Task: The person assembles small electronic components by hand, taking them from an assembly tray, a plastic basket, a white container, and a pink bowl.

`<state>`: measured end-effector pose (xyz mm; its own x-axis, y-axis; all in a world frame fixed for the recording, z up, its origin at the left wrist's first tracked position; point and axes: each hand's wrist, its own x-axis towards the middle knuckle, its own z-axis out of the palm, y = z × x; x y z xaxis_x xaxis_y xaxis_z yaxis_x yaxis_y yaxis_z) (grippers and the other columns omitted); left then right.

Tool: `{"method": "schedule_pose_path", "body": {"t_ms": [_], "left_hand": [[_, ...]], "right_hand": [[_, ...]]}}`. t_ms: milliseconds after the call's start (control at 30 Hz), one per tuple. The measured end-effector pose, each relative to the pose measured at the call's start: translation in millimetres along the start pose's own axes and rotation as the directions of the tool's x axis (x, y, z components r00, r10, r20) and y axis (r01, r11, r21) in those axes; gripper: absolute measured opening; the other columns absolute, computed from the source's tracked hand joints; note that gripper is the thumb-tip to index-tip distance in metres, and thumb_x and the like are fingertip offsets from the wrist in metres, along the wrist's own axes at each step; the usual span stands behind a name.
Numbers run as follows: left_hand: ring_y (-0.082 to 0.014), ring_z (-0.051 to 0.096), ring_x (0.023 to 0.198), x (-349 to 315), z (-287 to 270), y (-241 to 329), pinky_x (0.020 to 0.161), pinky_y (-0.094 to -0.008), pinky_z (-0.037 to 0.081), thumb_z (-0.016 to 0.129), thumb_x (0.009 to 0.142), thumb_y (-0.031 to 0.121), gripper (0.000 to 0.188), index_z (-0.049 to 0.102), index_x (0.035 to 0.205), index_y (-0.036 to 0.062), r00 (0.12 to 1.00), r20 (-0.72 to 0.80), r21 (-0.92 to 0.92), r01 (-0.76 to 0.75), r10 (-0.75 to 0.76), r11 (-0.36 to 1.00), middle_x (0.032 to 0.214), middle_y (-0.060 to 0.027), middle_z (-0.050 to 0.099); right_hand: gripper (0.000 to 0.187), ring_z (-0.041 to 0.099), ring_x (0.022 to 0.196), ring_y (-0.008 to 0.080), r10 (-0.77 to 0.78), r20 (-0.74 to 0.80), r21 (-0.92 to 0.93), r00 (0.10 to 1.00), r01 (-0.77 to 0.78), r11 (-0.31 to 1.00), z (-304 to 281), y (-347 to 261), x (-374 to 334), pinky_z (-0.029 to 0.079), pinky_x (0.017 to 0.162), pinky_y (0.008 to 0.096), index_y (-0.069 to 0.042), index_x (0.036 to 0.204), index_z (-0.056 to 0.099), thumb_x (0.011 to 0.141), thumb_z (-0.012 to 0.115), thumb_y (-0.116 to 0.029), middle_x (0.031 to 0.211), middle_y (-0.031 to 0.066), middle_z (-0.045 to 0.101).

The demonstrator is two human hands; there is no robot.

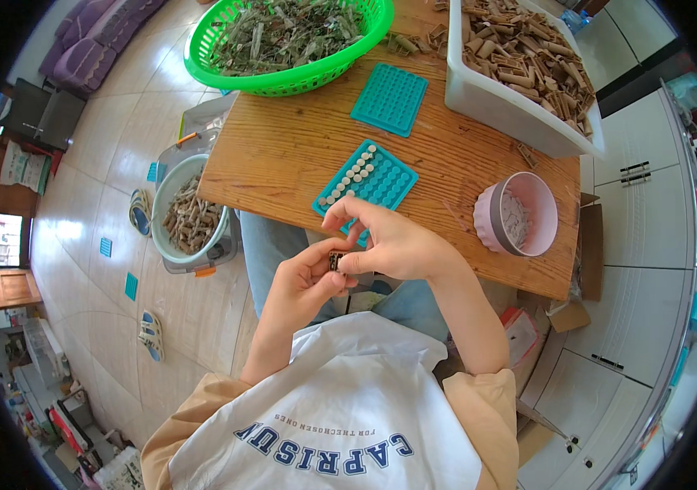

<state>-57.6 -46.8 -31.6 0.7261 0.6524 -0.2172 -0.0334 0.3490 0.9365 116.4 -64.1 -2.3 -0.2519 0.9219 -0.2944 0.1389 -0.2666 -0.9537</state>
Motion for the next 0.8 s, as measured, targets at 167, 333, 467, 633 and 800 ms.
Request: {"method": "schedule_pose_path", "body": {"t_ms": [167,333,467,633,800], "left_hand": [[-0.0105,0.058,0.07,0.3,-3.9,3.9,0.063,-0.0212,0.047,0.054,0.08,0.006,0.027,0.051,0.106,0.0008,0.996,0.073,-0.237,0.075,-0.059,0.969,0.084,-0.0052,0.06],[-0.014,0.06,0.066,7.4,-15.8,-0.4,0.054,-0.0231,0.048,0.058,0.079,0.017,0.031,0.049,0.103,-0.0009,1.0,0.014,-0.286,-0.006,0.011,0.958,0.088,-0.0098,0.058],[-0.0143,0.059,0.065,2.5,-30.6,1.3,0.053,-0.0226,0.048,0.052,0.083,0.014,0.026,0.047,0.104,0.0004,0.996,-0.073,-0.327,-0.071,0.05,0.942,0.088,-0.0103,0.057],[-0.0113,0.056,0.062,9.2,-34.3,-2.1,0.052,-0.0223,0.044,0.052,0.082,0.014,0.021,0.051,0.099,0.0023,0.989,-0.105,-0.362,-0.135,0.104,0.922,0.083,-0.0079,0.057],[-0.0122,0.056,0.062,9.5,-38.6,3.2,0.052,-0.0225,0.044,0.052,0.082,0.014,0.021,0.05,0.1,0.0032,0.993,-0.104,-0.384,-0.085,0.048,0.919,0.084,-0.0084,0.057]], "right_hand": [[0.042,0.046,0.086,0.0091,-0.092,0.111,0.165,0.99,0.073,0.984,-1.3,1.1,0.0,0.043,0.072,0.024,-0.003,0.105,0.046,0.068,0.065,-0.011,0.098,0.003,0.047],[0.027,0.05,0.083,0.0115,-0.096,0.001,0.128,0.995,0.095,0.987,-32.7,-6.9,-19.6,0.043,0.075,0.0259,-0.003,0.097,0.052,0.075,0.062,-0.017,0.091,0.003,0.053],[0.039,0.05,0.08,0.0082,-0.17,-0.299,-0.114,0.939,0.141,0.983,-86.1,-36.0,-44.6,0.04,0.072,0.0222,-0.004,0.091,0.055,0.072,0.065,-0.037,0.084,0.0004,0.054],[0.014,0.046,0.07,0.0023,-0.212,-0.844,-0.246,0.492,-0.005,0.969,-202.0,-13.7,-71.5,0.037,0.063,0.0164,-0.008,0.088,0.055,0.083,0.052,-0.021,0.08,-0.0041,0.054],[0.017,0.048,0.062,0.0043,-0.206,-0.939,-0.235,0.275,-0.077,0.969,-272.9,14.5,-74.4,0.037,0.058,0.0188,-0.005,0.085,0.057,0.081,0.053,-0.021,0.073,-0.0027,0.056]]}}
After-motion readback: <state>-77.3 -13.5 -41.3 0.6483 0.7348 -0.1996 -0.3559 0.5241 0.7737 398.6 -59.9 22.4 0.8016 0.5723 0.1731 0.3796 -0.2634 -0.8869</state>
